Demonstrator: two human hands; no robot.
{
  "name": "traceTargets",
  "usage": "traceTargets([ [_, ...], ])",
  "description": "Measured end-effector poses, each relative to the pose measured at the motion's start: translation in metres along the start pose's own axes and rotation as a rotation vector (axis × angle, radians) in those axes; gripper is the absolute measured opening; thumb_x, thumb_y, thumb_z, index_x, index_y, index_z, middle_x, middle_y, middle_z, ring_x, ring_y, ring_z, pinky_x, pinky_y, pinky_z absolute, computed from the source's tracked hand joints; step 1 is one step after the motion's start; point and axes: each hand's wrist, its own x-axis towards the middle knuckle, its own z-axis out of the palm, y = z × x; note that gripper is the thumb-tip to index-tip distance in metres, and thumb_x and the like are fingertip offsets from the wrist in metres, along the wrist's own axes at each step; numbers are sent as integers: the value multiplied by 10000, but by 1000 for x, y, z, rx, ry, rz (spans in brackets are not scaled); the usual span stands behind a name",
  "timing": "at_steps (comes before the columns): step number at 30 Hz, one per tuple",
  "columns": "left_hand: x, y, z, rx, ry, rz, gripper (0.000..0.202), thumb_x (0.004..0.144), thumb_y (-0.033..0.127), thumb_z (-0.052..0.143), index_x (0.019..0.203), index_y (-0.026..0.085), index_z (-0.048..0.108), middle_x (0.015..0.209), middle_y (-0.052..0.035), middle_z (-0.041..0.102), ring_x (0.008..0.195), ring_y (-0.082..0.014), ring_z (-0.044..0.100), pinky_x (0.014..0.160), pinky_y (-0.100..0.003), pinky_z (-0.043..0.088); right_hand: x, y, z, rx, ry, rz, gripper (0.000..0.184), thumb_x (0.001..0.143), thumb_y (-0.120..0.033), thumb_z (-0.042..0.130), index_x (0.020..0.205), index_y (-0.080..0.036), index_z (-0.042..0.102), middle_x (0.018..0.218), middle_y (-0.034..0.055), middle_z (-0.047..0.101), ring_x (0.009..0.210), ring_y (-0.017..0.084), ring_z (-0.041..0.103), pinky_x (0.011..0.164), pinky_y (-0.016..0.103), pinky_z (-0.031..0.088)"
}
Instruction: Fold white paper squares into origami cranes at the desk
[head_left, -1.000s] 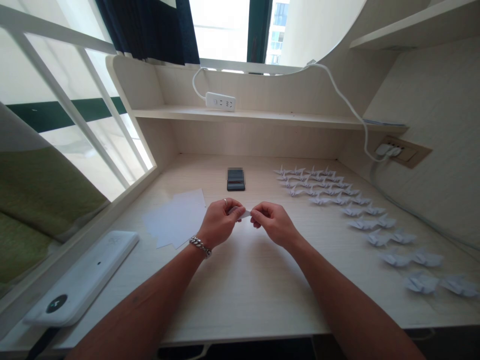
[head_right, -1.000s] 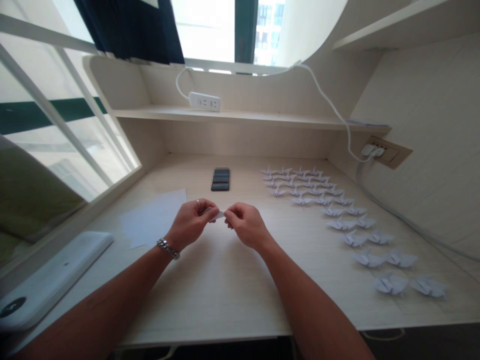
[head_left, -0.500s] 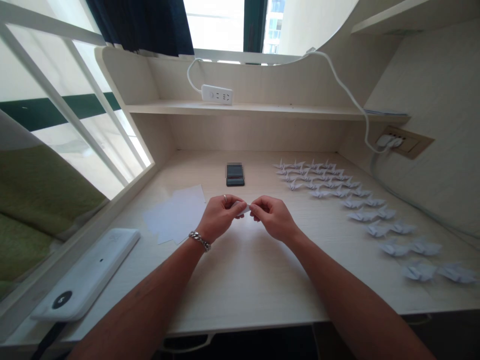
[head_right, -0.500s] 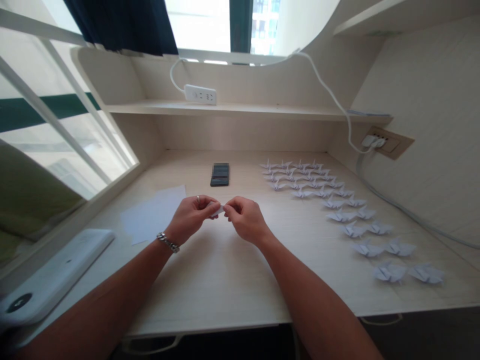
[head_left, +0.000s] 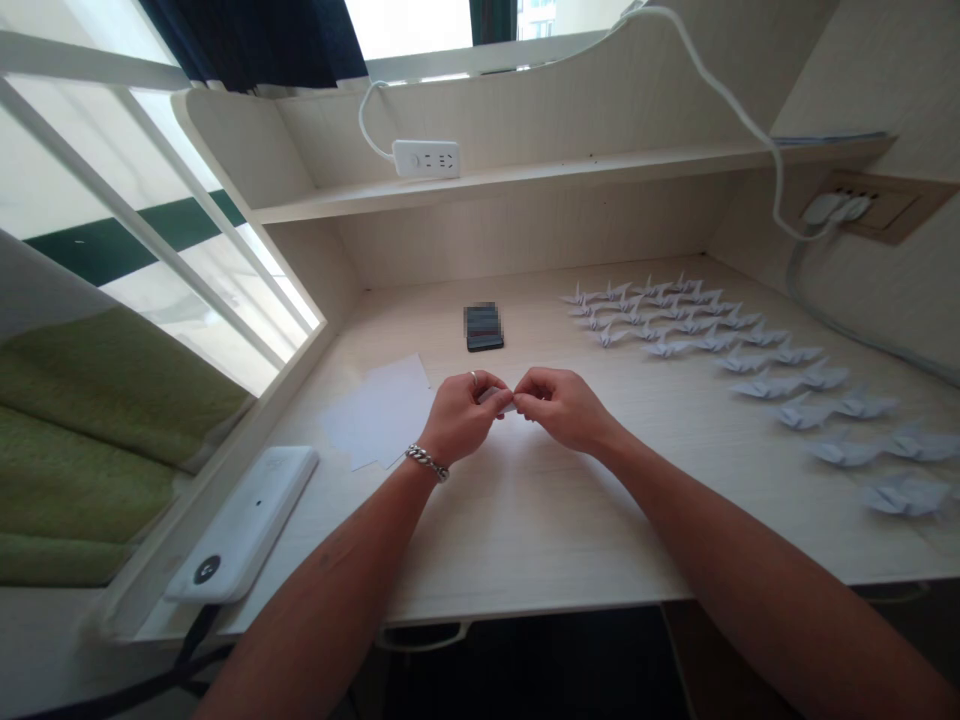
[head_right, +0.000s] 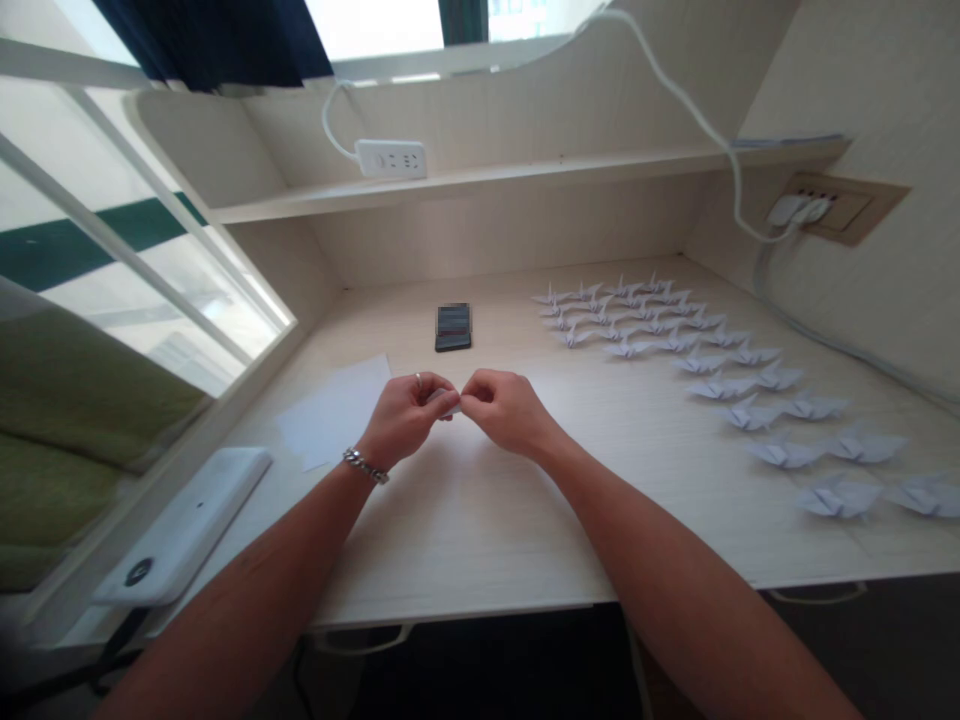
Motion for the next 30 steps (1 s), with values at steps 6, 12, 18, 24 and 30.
traceTargets([
  [6,2,0,-3,-204,-3,-83,165,700,281,693,707,122,651,565,-15,626,530,-120,570,531,-236,445,2,5,-5,89,-30,65,109,696,-201,565,605,-169,614,569,-2,614,563,128,541,534,241,385],
  [12,7,-3,-16,-360,178,-131,210,651,296,745,696,124,633,555,1,612,527,-106,561,553,-236,452,6,11,-11,300,7,116,71,691,-187,576,661,-154,631,579,12,622,548,135,560,541,256,441],
  [18,4,2,-5,-302,51,-96,218,703,325,709,729,119,642,627,-28,642,596,-134,600,595,-262,485,6,8,0,353,-5,80,148,759,-296,605,756,-151,636,660,22,639,582,136,577,549,259,462],
  [24,2,2,-8,11,-157,-19,191,761,320,615,723,148,688,642,-18,649,597,-131,559,557,-240,425,6,15,-1,225,-76,86,110,750,-240,581,713,-153,639,616,10,632,574,125,575,565,243,441],
  [30,0,9,-12,64,-271,-6,161,738,238,587,685,159,717,581,2,621,549,-115,517,534,-228,388,7,15,-8,307,-238,139,86,697,-217,611,672,-143,648,546,-1,600,535,118,545,532,236,418],
])
